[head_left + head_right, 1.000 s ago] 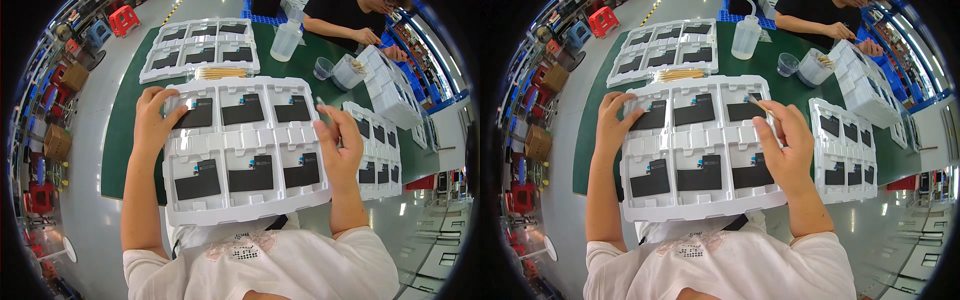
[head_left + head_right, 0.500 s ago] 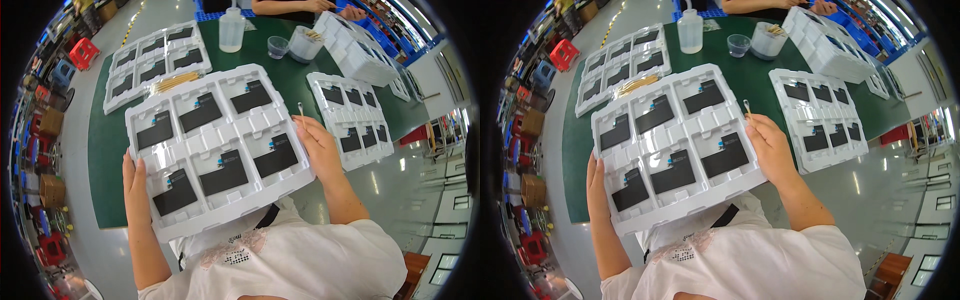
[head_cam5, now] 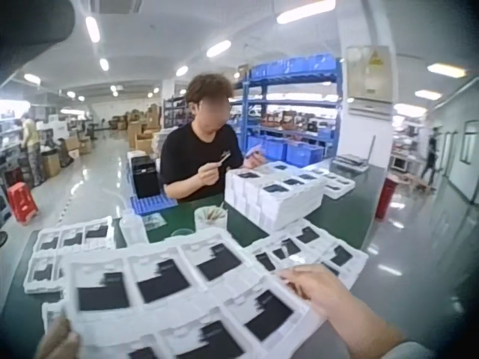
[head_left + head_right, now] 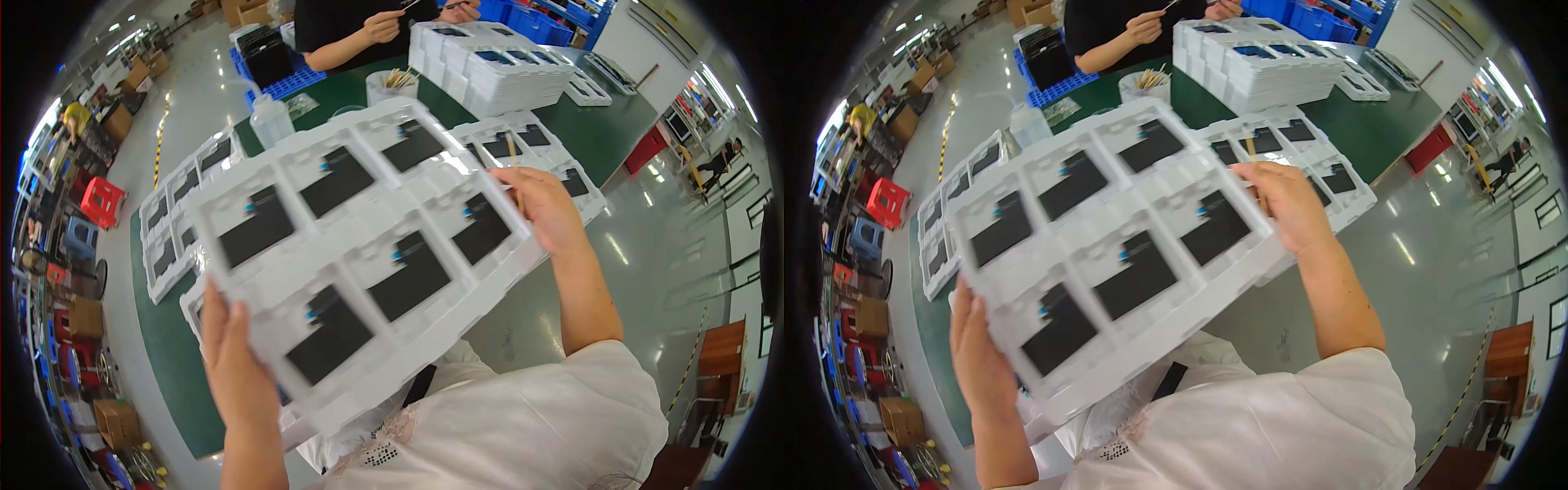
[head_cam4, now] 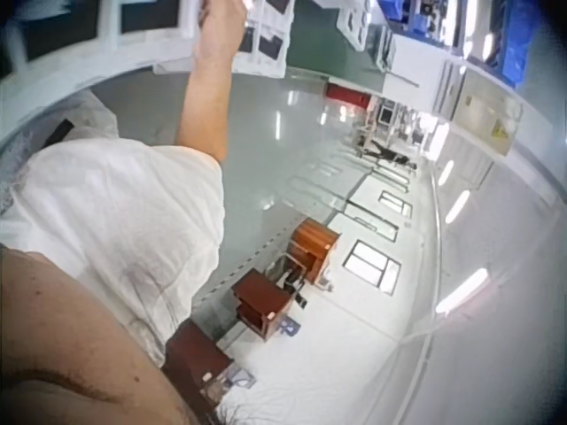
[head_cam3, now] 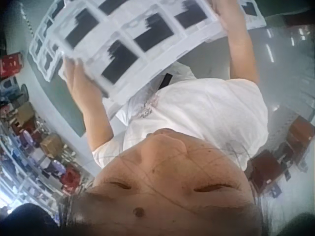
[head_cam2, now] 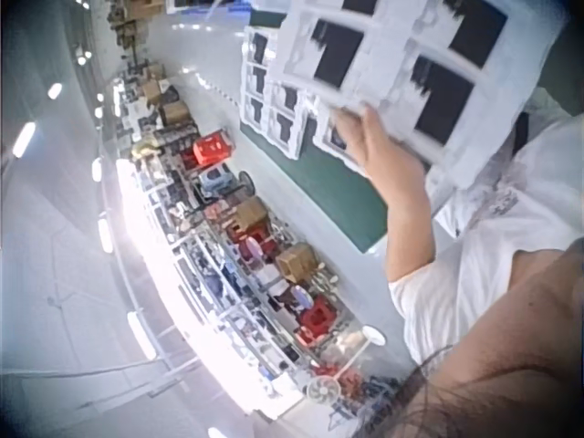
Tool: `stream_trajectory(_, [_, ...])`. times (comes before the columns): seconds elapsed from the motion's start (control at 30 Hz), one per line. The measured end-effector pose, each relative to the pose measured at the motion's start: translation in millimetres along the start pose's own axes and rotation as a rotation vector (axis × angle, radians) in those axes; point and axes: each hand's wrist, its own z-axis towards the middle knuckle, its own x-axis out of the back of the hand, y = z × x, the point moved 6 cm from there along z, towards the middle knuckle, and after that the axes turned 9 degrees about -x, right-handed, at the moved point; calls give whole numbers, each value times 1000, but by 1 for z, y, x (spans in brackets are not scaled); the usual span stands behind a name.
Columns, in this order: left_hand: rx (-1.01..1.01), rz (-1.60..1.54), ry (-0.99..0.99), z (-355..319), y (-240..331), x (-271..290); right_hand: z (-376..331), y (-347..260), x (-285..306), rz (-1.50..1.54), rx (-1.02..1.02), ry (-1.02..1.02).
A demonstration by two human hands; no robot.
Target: The person removes protective film from battery components, arranges them into a tray, and applies liquid onto the components using a cotton swab.
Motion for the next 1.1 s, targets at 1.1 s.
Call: stream_trajectory(1.1, [-473, 991, -1258, -14, -117, -267, 86, -7, 242, -1198, 309, 878])
